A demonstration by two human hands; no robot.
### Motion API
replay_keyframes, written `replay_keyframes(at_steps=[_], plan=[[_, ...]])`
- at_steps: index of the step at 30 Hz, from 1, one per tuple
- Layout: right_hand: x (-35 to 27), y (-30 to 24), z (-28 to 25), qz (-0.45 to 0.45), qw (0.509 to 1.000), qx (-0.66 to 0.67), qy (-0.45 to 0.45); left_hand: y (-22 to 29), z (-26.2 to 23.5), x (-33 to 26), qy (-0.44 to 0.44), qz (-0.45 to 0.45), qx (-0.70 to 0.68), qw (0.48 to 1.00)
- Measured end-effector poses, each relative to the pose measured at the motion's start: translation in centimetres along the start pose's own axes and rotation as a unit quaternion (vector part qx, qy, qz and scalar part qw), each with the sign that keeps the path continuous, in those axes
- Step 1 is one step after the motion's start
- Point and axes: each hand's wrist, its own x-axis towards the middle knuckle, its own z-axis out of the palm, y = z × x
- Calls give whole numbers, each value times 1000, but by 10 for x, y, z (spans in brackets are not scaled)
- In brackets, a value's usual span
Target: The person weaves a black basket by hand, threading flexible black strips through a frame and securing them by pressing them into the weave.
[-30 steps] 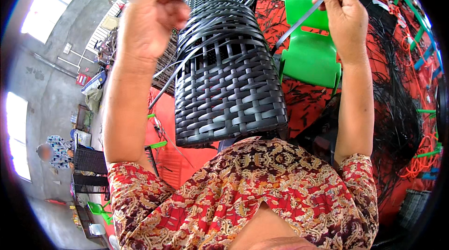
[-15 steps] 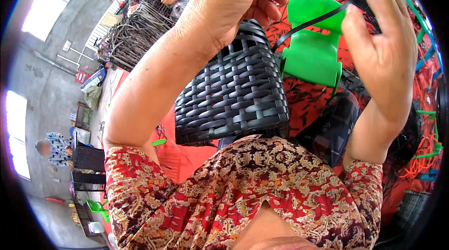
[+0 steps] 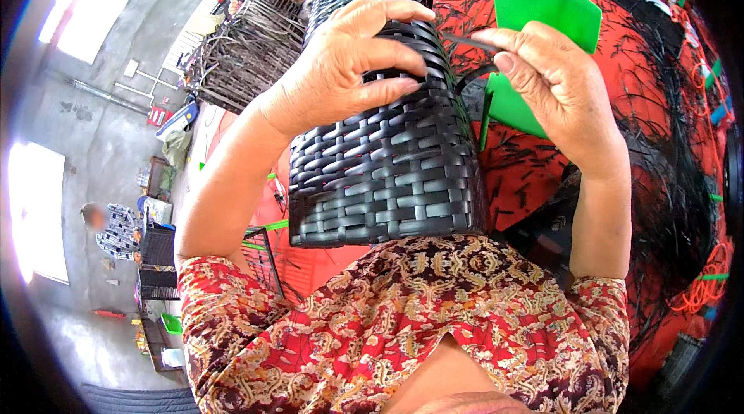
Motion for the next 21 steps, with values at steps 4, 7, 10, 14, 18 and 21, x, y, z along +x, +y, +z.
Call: replay_keyframes(at_steps=[4, 7, 10, 14, 18, 21], plan=[[-5, 7, 16, -15, 999, 13, 28, -16, 9, -1, 42, 14, 9, 999], [-6, 8, 17, -21, 1000, -4, 7, -20, 13, 6, 52, 22, -3, 998], [-5, 11, 16, -66, 997, -18, 27, -29, 19, 6, 61, 21, -79, 995], [-5, -3, 8, -42, 992, -115, -16, -35, 29, -4, 73, 11, -105, 992], [-2, -3, 6, -69, 984, -165, -25, -32, 27, -6, 80, 2, -100, 992], [3, -8, 0, -74, 977, -194, -50, -32, 26, -7, 87, 12, -63, 994]])
